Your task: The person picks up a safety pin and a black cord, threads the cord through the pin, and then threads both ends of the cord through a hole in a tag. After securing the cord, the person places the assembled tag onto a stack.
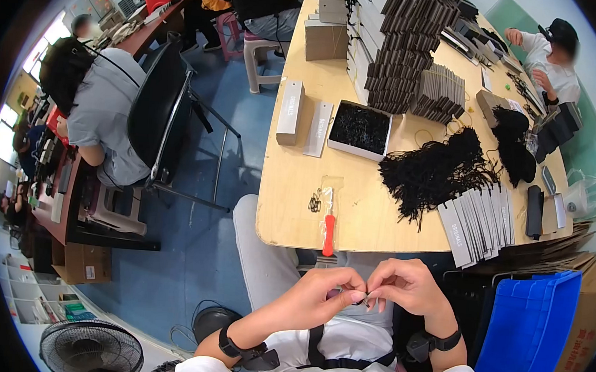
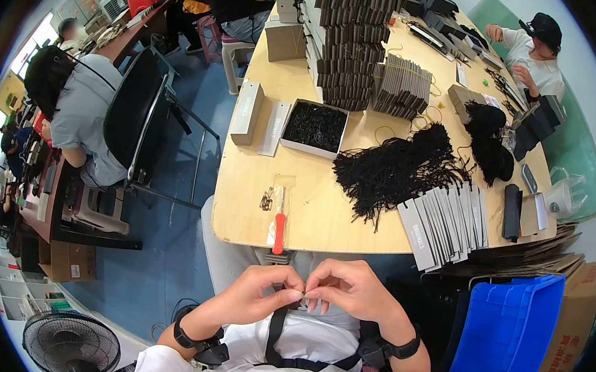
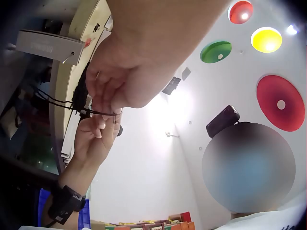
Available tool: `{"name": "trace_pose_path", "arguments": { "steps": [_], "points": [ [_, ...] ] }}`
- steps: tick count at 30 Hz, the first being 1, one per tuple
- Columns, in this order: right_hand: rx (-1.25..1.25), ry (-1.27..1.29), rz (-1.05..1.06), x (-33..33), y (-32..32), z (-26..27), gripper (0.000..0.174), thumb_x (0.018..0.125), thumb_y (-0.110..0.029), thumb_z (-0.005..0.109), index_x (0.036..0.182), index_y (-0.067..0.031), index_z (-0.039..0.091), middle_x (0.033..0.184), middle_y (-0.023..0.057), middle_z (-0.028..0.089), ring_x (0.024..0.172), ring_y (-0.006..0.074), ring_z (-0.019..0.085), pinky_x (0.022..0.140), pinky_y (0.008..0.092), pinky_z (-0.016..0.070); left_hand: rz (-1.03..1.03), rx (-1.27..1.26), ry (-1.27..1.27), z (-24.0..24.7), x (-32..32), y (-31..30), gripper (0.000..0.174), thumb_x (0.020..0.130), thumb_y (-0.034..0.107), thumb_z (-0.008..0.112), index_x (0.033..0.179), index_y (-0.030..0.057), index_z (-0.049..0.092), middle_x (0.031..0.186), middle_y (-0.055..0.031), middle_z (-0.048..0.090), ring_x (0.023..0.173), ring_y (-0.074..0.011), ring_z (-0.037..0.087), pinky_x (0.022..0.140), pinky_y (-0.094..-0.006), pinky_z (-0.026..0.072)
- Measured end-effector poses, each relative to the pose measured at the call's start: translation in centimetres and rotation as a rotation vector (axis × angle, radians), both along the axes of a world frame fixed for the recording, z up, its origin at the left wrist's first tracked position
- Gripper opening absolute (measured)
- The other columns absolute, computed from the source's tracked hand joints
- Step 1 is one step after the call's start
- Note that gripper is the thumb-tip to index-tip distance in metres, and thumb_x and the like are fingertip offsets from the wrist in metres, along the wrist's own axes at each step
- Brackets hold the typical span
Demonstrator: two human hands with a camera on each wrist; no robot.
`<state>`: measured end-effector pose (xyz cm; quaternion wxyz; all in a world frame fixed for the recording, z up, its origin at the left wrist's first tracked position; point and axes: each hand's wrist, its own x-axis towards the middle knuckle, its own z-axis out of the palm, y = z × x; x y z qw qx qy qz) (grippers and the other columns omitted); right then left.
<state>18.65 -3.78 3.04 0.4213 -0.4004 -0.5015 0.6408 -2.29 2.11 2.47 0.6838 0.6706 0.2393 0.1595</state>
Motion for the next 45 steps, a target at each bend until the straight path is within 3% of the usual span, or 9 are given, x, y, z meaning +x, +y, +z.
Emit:
{"name": "trace_pose_path", "arguments": {
  "steps": [7, 17, 20, 25, 35, 40, 41, 44, 45],
  "points": [
    [0.029, -0.020, 0.002, 0.0, 0.1, 0.3, 0.005, 0.082, 0.009, 0.062, 0.085, 0.0056, 0.060, 0.080, 0.0135, 0.064, 0.069, 0.0211, 0.068, 0.054, 0.0266, 0.0552, -0.035, -0.082, -0.003, -0.4, 0.1, 0.1, 0.015, 0.094, 0.014, 0.058, 0.094, -0.0010, 0.059, 0.081, -0.0045, 0.061, 0.077, -0.0099, 0.056, 0.071, -0.0261, 0.0467],
    [0.049, -0.106, 0.077, 0.4, 0.0, -0.3, 0.006, 0.085, 0.002, 0.063, 0.090, 0.0047, 0.061, 0.081, 0.0093, 0.065, 0.066, 0.0131, 0.064, 0.058, 0.0248, 0.0548, -0.134, -0.101, -0.029, -0.2, 0.2, 0.5, 0.016, 0.096, 0.016, 0.053, 0.094, 0.0002, 0.055, 0.083, -0.0059, 0.059, 0.075, -0.0105, 0.057, 0.069, -0.0261, 0.0460],
    [0.071, -0.107, 0.027, 0.1, -0.2, -0.5, 0.005, 0.084, 0.003, 0.063, 0.088, 0.0050, 0.062, 0.080, 0.0082, 0.064, 0.064, 0.0125, 0.064, 0.055, 0.0244, 0.0544, -0.108, -0.311, -0.040, 0.4, 0.1, -0.1, 0.015, 0.097, 0.016, 0.051, 0.095, 0.0011, 0.053, 0.083, -0.0051, 0.055, 0.075, -0.0100, 0.055, 0.067, -0.0259, 0.0450],
    [0.123, -0.054, -0.027, -0.1, -0.6, -1.2, 0.002, 0.084, 0.004, 0.062, 0.086, 0.0056, 0.062, 0.079, 0.0077, 0.062, 0.063, 0.0123, 0.063, 0.052, 0.0237, 0.0539, 0.028, 0.123, 0.069, 1.0, 0.1, -0.6, 0.009, 0.092, 0.010, 0.057, 0.092, 0.0005, 0.058, 0.082, -0.0040, 0.052, 0.072, -0.0103, 0.051, 0.062, -0.0241, 0.0424],
    [0.059, 0.062, -0.354, -1.1, -1.7, -4.3, 0.008, 0.086, -0.001, 0.063, 0.089, -0.0003, 0.055, 0.078, 0.0010, 0.055, 0.065, 0.0035, 0.049, 0.057, 0.0190, 0.0414, 0.264, 0.211, 0.159, 0.0, 0.4, -0.9, 0.011, 0.089, 0.010, 0.062, 0.094, 0.0003, 0.064, 0.085, -0.0041, 0.059, 0.072, -0.0106, 0.055, 0.062, -0.0236, 0.0450],
    [0.106, -0.198, -0.366, -1.5, -2.1, -5.0, 0.009, 0.087, -0.003, 0.063, 0.090, -0.0006, 0.055, 0.079, -0.0010, 0.054, 0.063, 0.0025, 0.047, 0.055, 0.0174, 0.0392, 0.410, -0.839, -0.235, -1.4, 0.5, -1.7, 0.017, 0.088, 0.010, 0.066, 0.101, -0.0006, 0.067, 0.082, 0.0008, 0.060, 0.071, -0.0050, 0.052, 0.057, -0.0190, 0.0388],
    [0.123, -0.191, -0.370, -1.8, -2.2, -4.9, 0.010, 0.087, -0.003, 0.064, 0.090, -0.0005, 0.055, 0.078, -0.0009, 0.054, 0.063, 0.0024, 0.047, 0.055, 0.0173, 0.0389, 0.409, -0.838, -0.232, -1.9, 0.8, -2.0, 0.017, 0.088, 0.010, 0.066, 0.101, -0.0006, 0.067, 0.082, 0.0008, 0.060, 0.071, -0.0050, 0.052, 0.057, -0.0190, 0.0388],
    [0.132, -0.176, -0.372, -2.0, -2.5, -4.5, 0.010, 0.087, -0.004, 0.064, 0.091, -0.0004, 0.055, 0.078, -0.0004, 0.054, 0.063, 0.0025, 0.048, 0.054, 0.0174, 0.0390, 0.506, -0.018, -0.007, -2.2, 1.3, -3.2, 0.018, 0.080, 0.005, 0.072, 0.097, 0.0009, 0.071, 0.078, 0.0001, 0.058, 0.066, -0.0032, 0.051, 0.053, -0.0166, 0.0322],
    [0.125, -0.167, -0.363, -1.9, -2.5, -4.3, 0.010, 0.087, -0.004, 0.064, 0.091, -0.0002, 0.055, 0.078, -0.0001, 0.054, 0.063, 0.0027, 0.048, 0.055, 0.0176, 0.0393, 0.504, -0.019, -0.008, -2.0, 1.4, -3.3, 0.018, 0.080, 0.005, 0.072, 0.097, 0.0009, 0.071, 0.078, 0.0001, 0.058, 0.066, -0.0032, 0.051, 0.053, -0.0166, 0.0322]
  ]
}}
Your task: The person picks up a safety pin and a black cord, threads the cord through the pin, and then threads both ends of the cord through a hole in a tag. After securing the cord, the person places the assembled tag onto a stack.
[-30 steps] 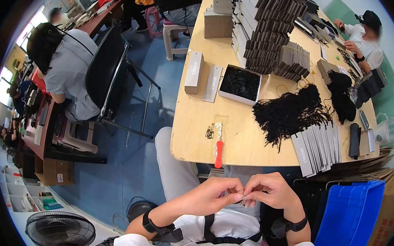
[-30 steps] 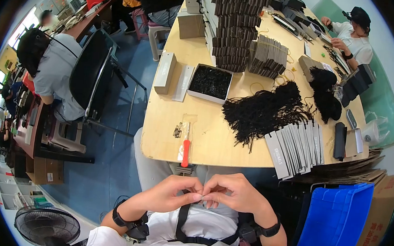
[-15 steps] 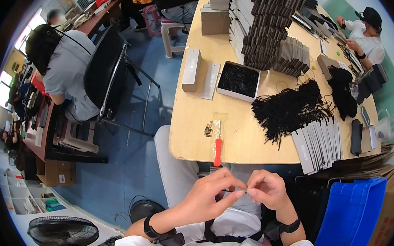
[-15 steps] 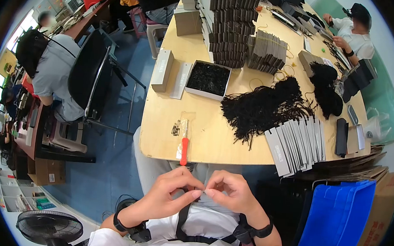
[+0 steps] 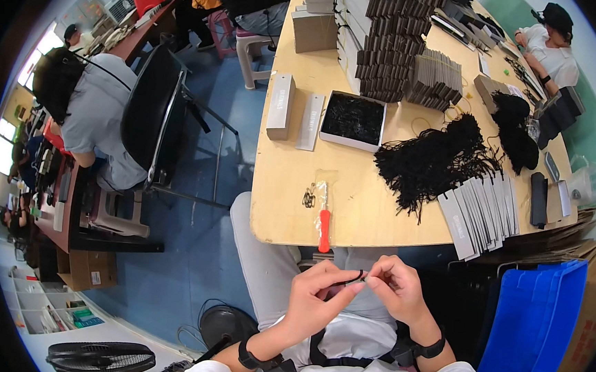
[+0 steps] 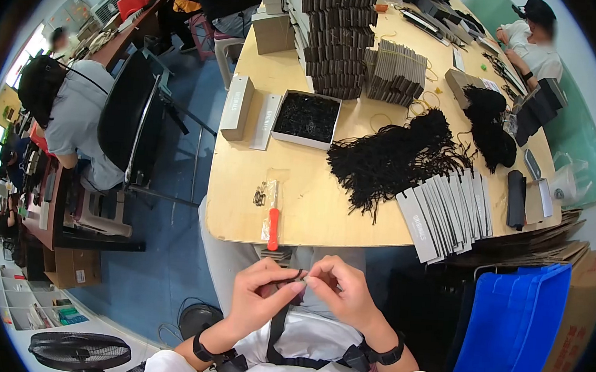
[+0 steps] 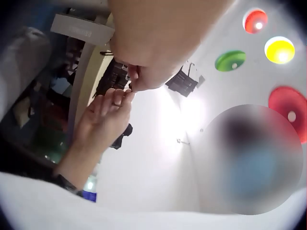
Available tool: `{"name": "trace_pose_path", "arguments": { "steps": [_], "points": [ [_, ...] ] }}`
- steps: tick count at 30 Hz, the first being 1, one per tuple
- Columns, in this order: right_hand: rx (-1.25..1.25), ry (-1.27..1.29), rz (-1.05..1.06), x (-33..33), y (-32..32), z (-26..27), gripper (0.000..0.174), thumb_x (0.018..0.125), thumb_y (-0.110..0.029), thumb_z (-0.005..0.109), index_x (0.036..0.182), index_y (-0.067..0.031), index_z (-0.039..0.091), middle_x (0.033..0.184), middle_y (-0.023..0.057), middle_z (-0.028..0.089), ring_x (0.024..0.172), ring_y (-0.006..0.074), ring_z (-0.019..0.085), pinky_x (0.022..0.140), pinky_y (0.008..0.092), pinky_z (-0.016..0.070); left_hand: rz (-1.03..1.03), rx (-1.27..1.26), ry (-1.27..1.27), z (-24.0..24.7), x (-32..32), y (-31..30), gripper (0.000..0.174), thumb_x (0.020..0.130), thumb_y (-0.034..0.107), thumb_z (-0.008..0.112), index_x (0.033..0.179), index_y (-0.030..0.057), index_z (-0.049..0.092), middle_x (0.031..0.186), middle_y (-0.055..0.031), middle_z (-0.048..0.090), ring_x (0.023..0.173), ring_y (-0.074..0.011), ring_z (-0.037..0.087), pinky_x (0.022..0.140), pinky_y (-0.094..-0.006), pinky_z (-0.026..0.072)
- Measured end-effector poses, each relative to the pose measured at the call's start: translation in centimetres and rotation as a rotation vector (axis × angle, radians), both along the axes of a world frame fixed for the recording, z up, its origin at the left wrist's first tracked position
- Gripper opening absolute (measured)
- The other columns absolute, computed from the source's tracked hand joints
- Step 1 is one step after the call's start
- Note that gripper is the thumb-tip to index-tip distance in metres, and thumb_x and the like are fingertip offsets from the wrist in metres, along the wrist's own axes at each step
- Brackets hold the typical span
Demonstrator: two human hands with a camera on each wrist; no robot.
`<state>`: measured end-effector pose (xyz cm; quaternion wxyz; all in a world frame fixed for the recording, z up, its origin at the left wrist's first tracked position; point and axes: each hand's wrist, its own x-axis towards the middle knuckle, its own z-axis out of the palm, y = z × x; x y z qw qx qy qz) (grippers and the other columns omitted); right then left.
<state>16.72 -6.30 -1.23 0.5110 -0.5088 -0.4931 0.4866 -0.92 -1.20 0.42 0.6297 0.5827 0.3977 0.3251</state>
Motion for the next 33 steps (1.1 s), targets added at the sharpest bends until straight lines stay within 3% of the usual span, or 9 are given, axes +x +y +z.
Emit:
{"name": "trace_pose_path", "arguments": {
  "steps": [2, 6, 8, 11, 14, 18, 27, 33],
  "points": [
    [-0.017, -0.006, 0.013, 0.2, -0.1, 0.4, 0.010, 0.088, -0.005, 0.063, 0.091, -0.0002, 0.055, 0.078, -0.0001, 0.054, 0.063, 0.0029, 0.048, 0.055, 0.0177, 0.0398, 0.008, 0.129, 0.040, 0.1, 0.1, -0.2, 0.015, 0.079, 0.003, 0.072, 0.094, 0.0010, 0.071, 0.076, 0.0001, 0.057, 0.068, -0.0033, 0.052, 0.053, -0.0176, 0.0330],
    [-0.059, 0.014, 0.063, 0.4, -0.2, 0.9, 0.010, 0.089, -0.005, 0.061, 0.093, -0.0001, 0.054, 0.078, 0.0003, 0.054, 0.065, 0.0041, 0.050, 0.056, 0.0182, 0.0417, -0.089, 0.097, 0.063, -0.4, -0.1, 0.2, 0.013, 0.080, 0.003, 0.071, 0.092, -0.0015, 0.067, 0.079, 0.0003, 0.056, 0.073, -0.0034, 0.053, 0.056, -0.0171, 0.0356],
    [-0.049, 0.040, 0.087, 0.4, -0.2, 1.0, 0.010, 0.090, -0.005, 0.061, 0.094, 0.0003, 0.053, 0.081, 0.0017, 0.055, 0.067, 0.0054, 0.051, 0.057, 0.0190, 0.0436, -0.161, -0.338, -0.220, -1.4, -0.3, 0.2, 0.015, 0.081, 0.003, 0.069, 0.093, -0.0023, 0.062, 0.084, -0.0002, 0.057, 0.077, -0.0046, 0.054, 0.063, -0.0166, 0.0393],
    [-0.063, 0.149, 0.111, 0.1, 0.0, 1.7, 0.010, 0.091, -0.005, 0.059, 0.094, 0.0011, 0.052, 0.087, 0.0047, 0.055, 0.072, 0.0082, 0.054, 0.057, 0.0210, 0.0474, -0.246, -0.512, -0.319, -1.2, -0.5, 0.7, 0.016, 0.083, 0.006, 0.068, 0.094, -0.0014, 0.059, 0.087, -0.0008, 0.057, 0.082, -0.0065, 0.054, 0.072, -0.0191, 0.0425],
    [-0.119, 0.303, 0.133, -0.1, 0.0, 2.4, 0.009, 0.092, -0.005, 0.056, 0.095, 0.0021, 0.052, 0.092, 0.0070, 0.055, 0.076, 0.0110, 0.057, 0.056, 0.0229, 0.0502, -0.323, -0.549, -0.471, -1.9, -0.6, 0.8, 0.016, 0.086, 0.011, 0.066, 0.097, 0.0007, 0.059, 0.085, 0.0022, 0.055, 0.075, -0.0023, 0.046, 0.064, -0.0171, 0.0357],
    [-0.163, 0.454, 0.130, -0.1, -0.1, 3.1, 0.009, 0.093, -0.003, 0.054, 0.099, 0.0035, 0.055, 0.094, 0.0082, 0.056, 0.080, 0.0139, 0.060, 0.056, 0.0247, 0.0528, -0.351, -0.697, -0.623, -1.2, -0.5, 0.8, 0.017, 0.086, 0.013, 0.065, 0.096, 0.0009, 0.059, 0.088, 0.0011, 0.055, 0.079, -0.0041, 0.046, 0.069, -0.0192, 0.0362],
    [0.046, 0.128, 0.151, 0.1, -0.1, 3.8, 0.014, 0.087, 0.006, 0.058, 0.100, 0.0050, 0.056, 0.093, 0.0108, 0.060, 0.080, 0.0164, 0.063, 0.065, 0.0267, 0.0569, -0.364, -0.695, -0.644, -1.1, -0.8, 1.1, 0.014, 0.084, 0.012, 0.065, 0.092, 0.0021, 0.058, 0.086, 0.0017, 0.052, 0.076, -0.0045, 0.043, 0.064, -0.0204, 0.0322],
    [0.006, 0.067, 0.172, 0.2, 0.0, 3.8, 0.015, 0.086, 0.006, 0.059, 0.099, 0.0035, 0.054, 0.092, 0.0115, 0.060, 0.076, 0.0162, 0.062, 0.064, 0.0259, 0.0554, -0.379, -0.663, -0.618, -1.1, -0.7, 1.2, 0.015, 0.084, 0.012, 0.065, 0.092, 0.0023, 0.057, 0.086, 0.0018, 0.052, 0.076, -0.0047, 0.043, 0.065, -0.0201, 0.0327]
  ]
}}
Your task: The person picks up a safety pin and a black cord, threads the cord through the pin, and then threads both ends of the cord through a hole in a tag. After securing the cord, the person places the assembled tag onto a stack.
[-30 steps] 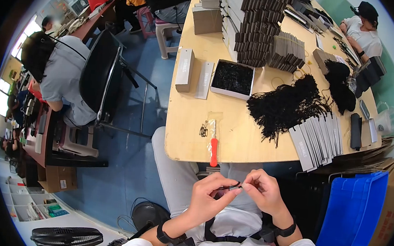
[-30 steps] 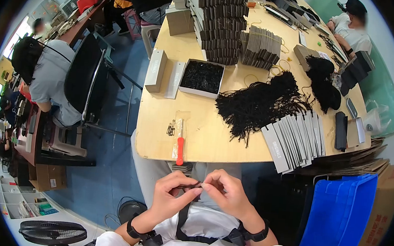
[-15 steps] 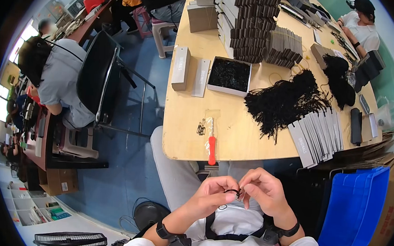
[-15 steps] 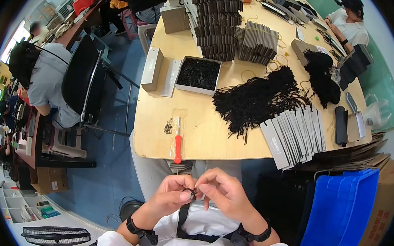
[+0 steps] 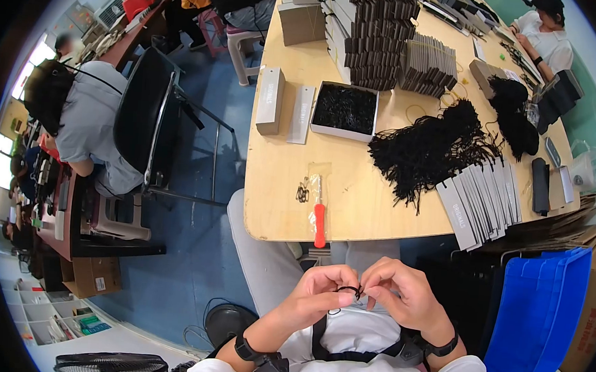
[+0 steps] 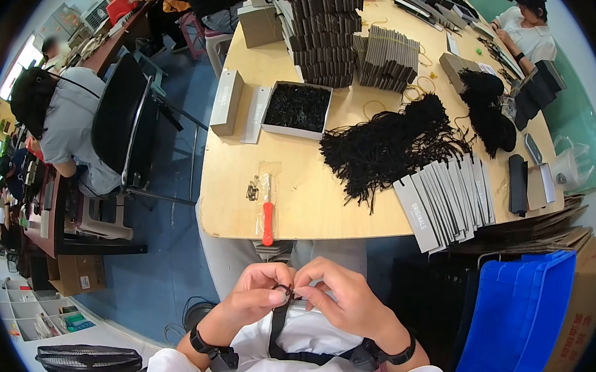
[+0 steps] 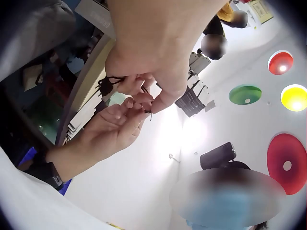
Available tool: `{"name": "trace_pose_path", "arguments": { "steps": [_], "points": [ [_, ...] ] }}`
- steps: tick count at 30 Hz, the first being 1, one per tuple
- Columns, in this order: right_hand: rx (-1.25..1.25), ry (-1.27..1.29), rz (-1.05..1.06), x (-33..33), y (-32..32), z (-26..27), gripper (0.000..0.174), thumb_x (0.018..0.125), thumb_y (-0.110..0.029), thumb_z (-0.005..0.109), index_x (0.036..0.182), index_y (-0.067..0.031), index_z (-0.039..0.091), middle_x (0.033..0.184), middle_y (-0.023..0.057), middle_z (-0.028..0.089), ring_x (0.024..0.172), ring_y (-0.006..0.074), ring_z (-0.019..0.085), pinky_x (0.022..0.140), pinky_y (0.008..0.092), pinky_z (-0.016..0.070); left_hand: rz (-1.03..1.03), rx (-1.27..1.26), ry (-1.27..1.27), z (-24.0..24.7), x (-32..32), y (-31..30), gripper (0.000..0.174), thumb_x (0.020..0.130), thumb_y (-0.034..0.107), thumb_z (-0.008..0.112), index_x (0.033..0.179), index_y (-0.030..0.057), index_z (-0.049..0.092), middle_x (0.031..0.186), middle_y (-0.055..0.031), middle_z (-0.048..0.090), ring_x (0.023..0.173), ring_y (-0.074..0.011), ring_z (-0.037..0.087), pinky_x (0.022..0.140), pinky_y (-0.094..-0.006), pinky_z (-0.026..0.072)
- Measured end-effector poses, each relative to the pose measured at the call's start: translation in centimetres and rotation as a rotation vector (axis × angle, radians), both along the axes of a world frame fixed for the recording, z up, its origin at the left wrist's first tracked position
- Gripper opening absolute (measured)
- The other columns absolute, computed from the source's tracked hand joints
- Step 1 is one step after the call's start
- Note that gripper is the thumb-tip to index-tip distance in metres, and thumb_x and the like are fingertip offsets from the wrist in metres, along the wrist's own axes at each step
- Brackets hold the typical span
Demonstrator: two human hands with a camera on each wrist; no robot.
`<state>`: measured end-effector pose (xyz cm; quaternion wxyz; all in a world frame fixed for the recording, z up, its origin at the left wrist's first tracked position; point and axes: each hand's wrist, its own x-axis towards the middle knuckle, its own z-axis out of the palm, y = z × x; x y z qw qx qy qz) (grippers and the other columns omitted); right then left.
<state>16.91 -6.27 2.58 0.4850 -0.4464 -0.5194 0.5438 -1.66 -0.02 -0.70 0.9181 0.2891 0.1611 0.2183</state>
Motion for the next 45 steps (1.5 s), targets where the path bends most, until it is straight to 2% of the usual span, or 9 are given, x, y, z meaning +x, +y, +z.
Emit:
{"name": "trace_pose_path", "arguments": {
  "steps": [9, 22, 25, 27, 31, 37, 38, 42, 45],
  "points": [
    [0.104, -0.104, 0.034, 0.3, 0.1, -0.4, 0.015, 0.085, 0.006, 0.061, 0.097, 0.0018, 0.053, 0.088, 0.0112, 0.059, 0.073, 0.0169, 0.064, 0.060, 0.0269, 0.0518, -0.016, -0.045, 0.012, -0.4, 0.0, -0.3, 0.015, 0.084, 0.012, 0.064, 0.093, 0.0017, 0.056, 0.087, 0.0014, 0.052, 0.077, -0.0053, 0.043, 0.067, -0.0205, 0.0338],
    [0.114, -0.130, 0.081, 0.6, 0.2, -0.2, 0.014, 0.085, 0.005, 0.062, 0.094, -0.0001, 0.052, 0.082, 0.0099, 0.059, 0.068, 0.0187, 0.063, 0.059, 0.0274, 0.0494, -0.115, -0.033, -0.012, -0.8, -0.2, -0.1, 0.017, 0.083, 0.013, 0.065, 0.093, 0.0014, 0.057, 0.087, 0.0009, 0.052, 0.078, -0.0054, 0.045, 0.068, -0.0200, 0.0344],
    [0.174, -0.188, 0.102, 0.8, 0.4, 0.4, 0.009, 0.088, 0.003, 0.060, 0.094, 0.0027, 0.053, 0.082, 0.0136, 0.062, 0.065, 0.0180, 0.063, 0.060, 0.0255, 0.0525, -0.147, -0.024, -0.027, -0.6, -0.2, 0.1, 0.018, 0.083, 0.013, 0.065, 0.092, 0.0013, 0.057, 0.089, 0.0002, 0.054, 0.080, -0.0061, 0.047, 0.070, -0.0205, 0.0352],
    [0.172, -0.190, 0.092, 0.7, 0.5, 0.6, 0.016, 0.081, 0.003, 0.067, 0.093, -0.0006, 0.057, 0.077, 0.0098, 0.060, 0.066, 0.0206, 0.062, 0.058, 0.0290, 0.0482, -0.166, -0.035, -0.025, -0.4, -0.1, 0.2, 0.018, 0.082, 0.014, 0.065, 0.092, 0.0013, 0.056, 0.090, -0.0001, 0.054, 0.082, -0.0064, 0.047, 0.071, -0.0207, 0.0356],
    [0.214, -0.227, 0.126, 1.0, 0.7, 0.3, 0.017, 0.079, 0.003, 0.068, 0.091, -0.0010, 0.057, 0.077, 0.0105, 0.059, 0.065, 0.0228, 0.060, 0.058, 0.0303, 0.0476, -0.155, -0.046, -0.028, -0.3, -0.1, 0.1, 0.019, 0.082, 0.014, 0.066, 0.091, 0.0011, 0.056, 0.089, -0.0003, 0.055, 0.080, -0.0061, 0.048, 0.070, -0.0206, 0.0355],
    [0.397, -0.307, 0.028, 0.2, 0.6, -0.3, 0.021, 0.077, 0.005, 0.068, 0.093, -0.0002, 0.055, 0.077, 0.0113, 0.058, 0.063, 0.0257, 0.058, 0.055, 0.0316, 0.0468, -0.133, -0.119, -0.042, -0.3, -0.4, -0.1, 0.019, 0.081, 0.013, 0.067, 0.092, 0.0008, 0.056, 0.084, 0.0012, 0.054, 0.074, -0.0039, 0.044, 0.063, -0.0193, 0.0334],
    [0.450, -0.385, 0.012, 0.1, 0.6, -0.1, 0.024, 0.075, 0.006, 0.068, 0.094, 0.0005, 0.055, 0.077, 0.0109, 0.058, 0.064, 0.0250, 0.059, 0.053, 0.0315, 0.0469, -0.127, -0.134, -0.053, -0.3, -0.4, -0.2, 0.019, 0.081, 0.012, 0.067, 0.093, 0.0006, 0.056, 0.083, 0.0016, 0.053, 0.073, -0.0034, 0.043, 0.062, -0.0192, 0.0326],
    [0.646, -0.639, -0.088, -0.3, 0.1, 0.0, 0.028, 0.070, 0.008, 0.067, 0.096, 0.0029, 0.056, 0.080, 0.0098, 0.060, 0.066, 0.0237, 0.061, 0.052, 0.0306, 0.0501, -0.069, -0.100, -0.018, -0.5, -0.3, -0.5, 0.020, 0.080, 0.011, 0.067, 0.094, -0.0001, 0.057, 0.085, 0.0008, 0.054, 0.075, -0.0041, 0.045, 0.064, -0.0189, 0.0349],
    [0.739, -0.713, -0.165, -0.5, 0.1, 0.6, 0.028, 0.069, 0.007, 0.067, 0.095, 0.0038, 0.059, 0.082, 0.0103, 0.063, 0.068, 0.0241, 0.064, 0.054, 0.0299, 0.0534, 0.004, -0.042, -0.024, 0.0, -0.2, -0.5, 0.020, 0.080, 0.007, 0.068, 0.096, -0.0008, 0.058, 0.088, -0.0004, 0.056, 0.077, -0.0048, 0.048, 0.067, -0.0189, 0.0381]
  ]
}}
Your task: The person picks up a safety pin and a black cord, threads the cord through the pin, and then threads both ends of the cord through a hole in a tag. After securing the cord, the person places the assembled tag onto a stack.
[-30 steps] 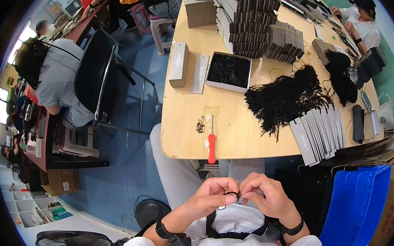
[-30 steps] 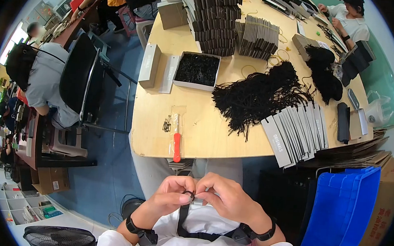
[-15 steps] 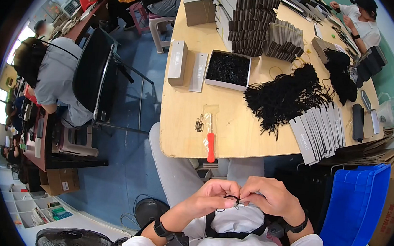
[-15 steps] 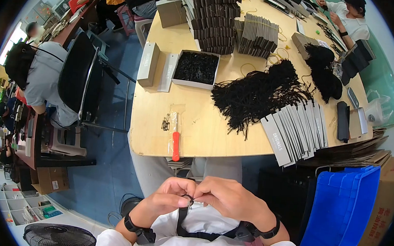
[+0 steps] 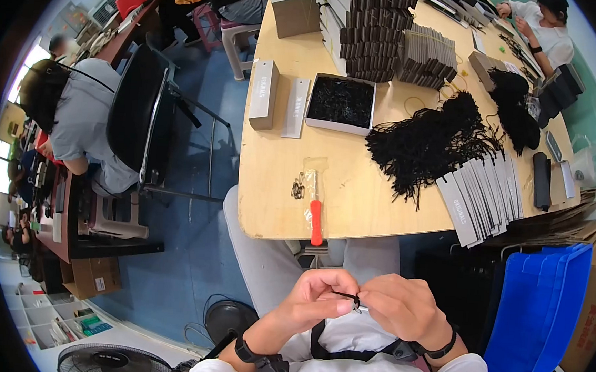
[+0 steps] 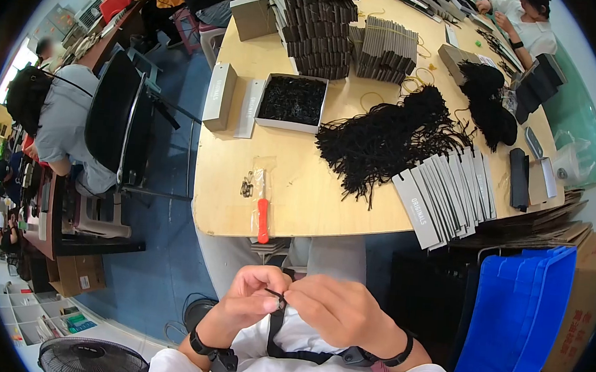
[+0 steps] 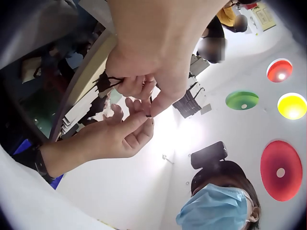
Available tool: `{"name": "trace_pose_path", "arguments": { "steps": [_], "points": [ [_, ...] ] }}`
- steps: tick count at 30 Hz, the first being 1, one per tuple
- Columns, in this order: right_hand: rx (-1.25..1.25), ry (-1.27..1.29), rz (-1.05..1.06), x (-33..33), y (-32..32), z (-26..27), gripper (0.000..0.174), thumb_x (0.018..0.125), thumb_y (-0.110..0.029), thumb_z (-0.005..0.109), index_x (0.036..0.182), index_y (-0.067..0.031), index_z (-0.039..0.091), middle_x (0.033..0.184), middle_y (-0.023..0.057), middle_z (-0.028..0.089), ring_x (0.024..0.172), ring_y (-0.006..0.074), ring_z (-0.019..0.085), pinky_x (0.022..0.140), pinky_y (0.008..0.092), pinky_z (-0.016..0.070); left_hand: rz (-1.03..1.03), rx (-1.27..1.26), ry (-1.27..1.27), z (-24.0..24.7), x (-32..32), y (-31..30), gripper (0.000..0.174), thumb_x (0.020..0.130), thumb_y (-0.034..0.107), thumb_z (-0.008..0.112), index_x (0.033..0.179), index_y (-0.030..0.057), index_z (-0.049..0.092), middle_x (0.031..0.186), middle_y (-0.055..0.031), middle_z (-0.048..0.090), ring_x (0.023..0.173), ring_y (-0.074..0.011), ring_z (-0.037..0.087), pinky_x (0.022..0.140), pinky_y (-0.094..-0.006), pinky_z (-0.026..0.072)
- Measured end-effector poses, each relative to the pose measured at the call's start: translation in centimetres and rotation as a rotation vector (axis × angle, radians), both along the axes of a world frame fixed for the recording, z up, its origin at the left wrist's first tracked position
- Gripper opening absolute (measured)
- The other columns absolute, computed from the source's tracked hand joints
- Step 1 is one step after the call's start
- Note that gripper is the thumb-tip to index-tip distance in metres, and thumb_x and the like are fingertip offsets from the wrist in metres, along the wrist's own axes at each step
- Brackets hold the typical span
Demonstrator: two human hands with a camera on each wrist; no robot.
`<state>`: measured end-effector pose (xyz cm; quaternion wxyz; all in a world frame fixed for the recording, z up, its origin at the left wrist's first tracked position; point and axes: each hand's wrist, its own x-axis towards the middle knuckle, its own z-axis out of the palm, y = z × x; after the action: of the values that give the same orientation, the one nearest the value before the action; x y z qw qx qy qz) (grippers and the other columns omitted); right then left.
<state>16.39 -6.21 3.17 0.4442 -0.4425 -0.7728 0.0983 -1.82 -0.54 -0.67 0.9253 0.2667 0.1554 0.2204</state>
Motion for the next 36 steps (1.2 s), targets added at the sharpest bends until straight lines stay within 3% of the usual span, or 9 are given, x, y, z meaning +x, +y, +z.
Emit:
{"name": "trace_pose_path", "arguments": {
  "steps": [5, 12, 20, 27, 36],
  "points": [
    [0.010, 0.090, -0.028, -0.5, 0.3, -0.1, 0.026, 0.069, 0.006, 0.070, 0.094, 0.0050, 0.060, 0.084, 0.0129, 0.066, 0.068, 0.0250, 0.067, 0.055, 0.0293, 0.0546, 0.101, 0.180, 0.052, 0.1, -0.4, 0.3, 0.015, 0.083, 0.001, 0.066, 0.096, -0.0022, 0.060, 0.091, -0.0020, 0.058, 0.082, -0.0047, 0.051, 0.070, -0.0189, 0.0399],
    [-0.148, 0.351, 0.021, -0.5, 0.2, -0.4, 0.025, 0.069, 0.008, 0.071, 0.092, 0.0032, 0.062, 0.081, 0.0129, 0.068, 0.069, 0.0246, 0.068, 0.055, 0.0279, 0.0540, 0.041, 0.267, 0.068, 1.4, -0.9, 1.3, 0.013, 0.084, 0.004, 0.067, 0.095, -0.0025, 0.061, 0.089, -0.0018, 0.058, 0.076, -0.0027, 0.049, 0.065, -0.0168, 0.0371],
    [-0.113, 0.181, 0.150, 1.0, 0.4, -0.6, 0.023, 0.071, 0.008, 0.068, 0.092, 0.0030, 0.062, 0.083, 0.0107, 0.066, 0.071, 0.0237, 0.068, 0.055, 0.0282, 0.0540, -0.151, 0.211, 0.128, 1.0, -1.4, 1.9, 0.014, 0.085, 0.007, 0.067, 0.096, -0.0005, 0.062, 0.087, 0.0014, 0.059, 0.071, 0.0001, 0.045, 0.062, -0.0153, 0.0335],
    [-0.138, 0.123, 0.144, 1.0, 0.5, -0.3, 0.026, 0.068, 0.007, 0.068, 0.093, 0.0043, 0.061, 0.084, 0.0107, 0.065, 0.070, 0.0241, 0.067, 0.055, 0.0288, 0.0545, -0.148, 0.151, 0.134, 1.4, -1.1, 1.9, 0.015, 0.085, 0.009, 0.067, 0.096, -0.0003, 0.063, 0.088, 0.0007, 0.060, 0.074, -0.0006, 0.047, 0.064, -0.0147, 0.0346],
    [-0.059, 0.178, 0.027, -0.3, 0.5, -0.4, 0.024, 0.070, 0.008, 0.068, 0.094, 0.0048, 0.064, 0.088, 0.0155, 0.069, 0.075, 0.0258, 0.070, 0.059, 0.0290, 0.0560, 0.121, 0.465, 0.176, 1.7, -0.9, 1.4, 0.014, 0.084, -0.003, 0.065, 0.098, -0.0038, 0.062, 0.081, 0.0002, 0.054, 0.066, -0.0017, 0.042, 0.058, -0.0168, 0.0332]
  ]
}}
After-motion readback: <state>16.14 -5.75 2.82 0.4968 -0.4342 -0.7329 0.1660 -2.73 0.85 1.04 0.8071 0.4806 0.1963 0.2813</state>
